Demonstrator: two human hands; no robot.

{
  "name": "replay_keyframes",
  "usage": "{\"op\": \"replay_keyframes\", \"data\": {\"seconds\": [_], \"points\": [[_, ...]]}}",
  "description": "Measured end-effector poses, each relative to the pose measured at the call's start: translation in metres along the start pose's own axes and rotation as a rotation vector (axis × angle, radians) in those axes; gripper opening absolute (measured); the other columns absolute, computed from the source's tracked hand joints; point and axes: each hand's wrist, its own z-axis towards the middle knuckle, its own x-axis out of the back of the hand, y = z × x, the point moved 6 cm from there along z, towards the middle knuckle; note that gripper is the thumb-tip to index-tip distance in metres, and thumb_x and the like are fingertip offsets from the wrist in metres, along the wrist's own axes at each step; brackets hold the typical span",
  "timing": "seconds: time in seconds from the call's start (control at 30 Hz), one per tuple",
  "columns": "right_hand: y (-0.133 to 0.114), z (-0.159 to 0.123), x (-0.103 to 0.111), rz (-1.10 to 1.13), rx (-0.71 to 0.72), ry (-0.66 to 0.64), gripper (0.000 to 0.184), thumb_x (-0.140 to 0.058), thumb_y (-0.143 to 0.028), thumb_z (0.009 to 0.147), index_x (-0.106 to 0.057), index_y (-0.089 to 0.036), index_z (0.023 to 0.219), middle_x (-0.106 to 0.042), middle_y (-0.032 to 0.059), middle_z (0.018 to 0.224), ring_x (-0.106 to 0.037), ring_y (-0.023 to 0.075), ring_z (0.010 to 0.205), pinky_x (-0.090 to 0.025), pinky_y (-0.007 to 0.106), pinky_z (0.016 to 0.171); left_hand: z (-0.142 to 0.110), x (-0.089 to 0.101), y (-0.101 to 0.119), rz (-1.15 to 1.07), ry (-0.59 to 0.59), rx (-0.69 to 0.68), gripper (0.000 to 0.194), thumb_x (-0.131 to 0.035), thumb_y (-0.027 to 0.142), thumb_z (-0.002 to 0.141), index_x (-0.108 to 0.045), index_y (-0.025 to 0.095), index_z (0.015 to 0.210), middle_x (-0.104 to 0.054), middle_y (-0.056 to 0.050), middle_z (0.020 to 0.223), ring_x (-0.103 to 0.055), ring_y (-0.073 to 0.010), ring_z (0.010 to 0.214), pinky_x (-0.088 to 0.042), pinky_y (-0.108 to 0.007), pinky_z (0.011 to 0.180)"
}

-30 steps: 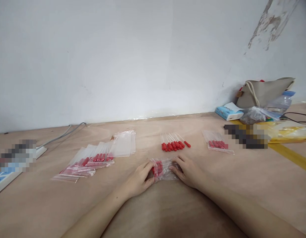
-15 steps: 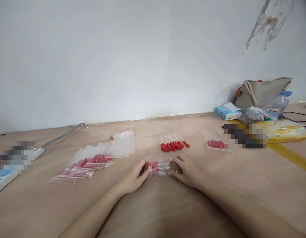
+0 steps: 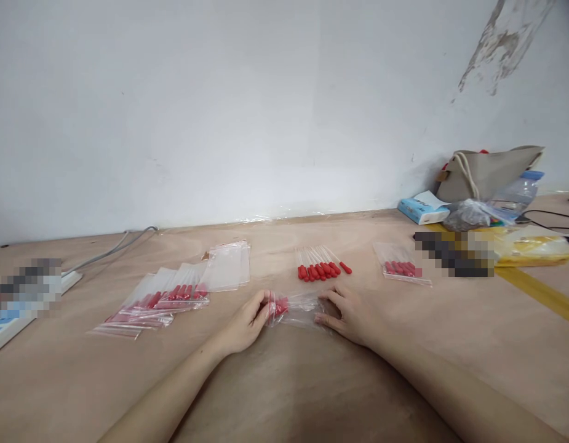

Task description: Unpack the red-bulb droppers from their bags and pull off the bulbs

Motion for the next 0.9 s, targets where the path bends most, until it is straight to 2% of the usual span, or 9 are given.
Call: {"op": "replay_keyframes", "data": {"seconds": [0.13, 0.27, 0.4, 0.53, 0.73, 0.9], "points": [[-0.003, -0.001, 0.002, -0.018, 0.004, 0.01, 0.035, -0.052, -0.049, 0.077, -0.057, -0.021, 0.097, -0.057, 0.0053, 0.094, -0.055, 0.0186, 0.082, -0.043, 0.032, 0.071, -0.002, -0.001, -0.005, 0.022, -0.025, -0.002, 0.027, -0.03, 0.036, 0.09, -0.046, 0.019, 0.104, -0.056, -0.006, 0.102, -0.051, -0.0168, 0.096, -0.039, -0.033, 0.088], [-0.001, -0.001, 0.003, -0.012, -0.005, 0.023, 0.034, -0.053, -0.047, 0.077, -0.057, -0.021, 0.097, -0.058, 0.0059, 0.092, -0.055, 0.0187, 0.082, -0.044, 0.032, 0.071, -0.005, -0.007, -0.005, 0.053, -0.074, -0.023, 0.031, -0.045, 0.034, 0.084, -0.045, 0.019, 0.111, -0.057, -0.006, 0.102, -0.053, -0.0182, 0.094, -0.042, -0.033, 0.085], [0.001, -0.001, 0.002, -0.011, -0.011, 0.024, 0.035, -0.053, -0.048, 0.077, -0.057, -0.021, 0.097, -0.058, 0.0057, 0.093, -0.055, 0.0188, 0.082, -0.043, 0.032, 0.072, -0.005, -0.009, -0.005, 0.112, -0.003, -0.025, 0.028, -0.042, 0.029, 0.085, -0.045, 0.019, 0.112, -0.056, -0.006, 0.103, -0.052, -0.0177, 0.094, -0.041, -0.033, 0.086], [0.003, -0.001, 0.002, -0.014, -0.016, 0.007, 0.036, -0.052, -0.049, 0.076, -0.057, -0.022, 0.1, -0.058, 0.005, 0.095, -0.055, 0.0186, 0.083, -0.044, 0.032, 0.071, -0.004, -0.001, -0.008, 0.108, 0.04, -0.02, 0.023, -0.036, 0.03, 0.087, -0.046, 0.02, 0.105, -0.056, -0.005, 0.099, -0.051, -0.0159, 0.09, -0.041, -0.031, 0.082], [0.012, -0.002, 0.005, -0.009, -0.02, 0.015, 0.036, -0.055, -0.049, 0.074, -0.058, -0.023, 0.099, -0.058, 0.005, 0.094, -0.055, 0.0189, 0.084, -0.043, 0.033, 0.072, -0.002, 0.027, -0.024, -0.053, -0.062, 0.06, 0.024, -0.044, 0.035, 0.084, -0.049, 0.017, 0.098, -0.057, -0.002, 0.08, -0.053, -0.0128, 0.072, -0.044, -0.028, 0.07], [0.016, -0.002, 0.005, 0.014, -0.03, -0.011, 0.036, -0.054, -0.049, 0.075, -0.058, -0.023, 0.1, -0.058, 0.0056, 0.095, -0.055, 0.0192, 0.082, -0.044, 0.033, 0.071, -0.009, 0.08, -0.028, -0.051, -0.01, 0.135, 0.027, -0.052, 0.039, 0.078, -0.055, 0.017, 0.093, -0.063, -0.003, 0.082, -0.057, -0.0129, 0.071, -0.046, -0.028, 0.07]]}}
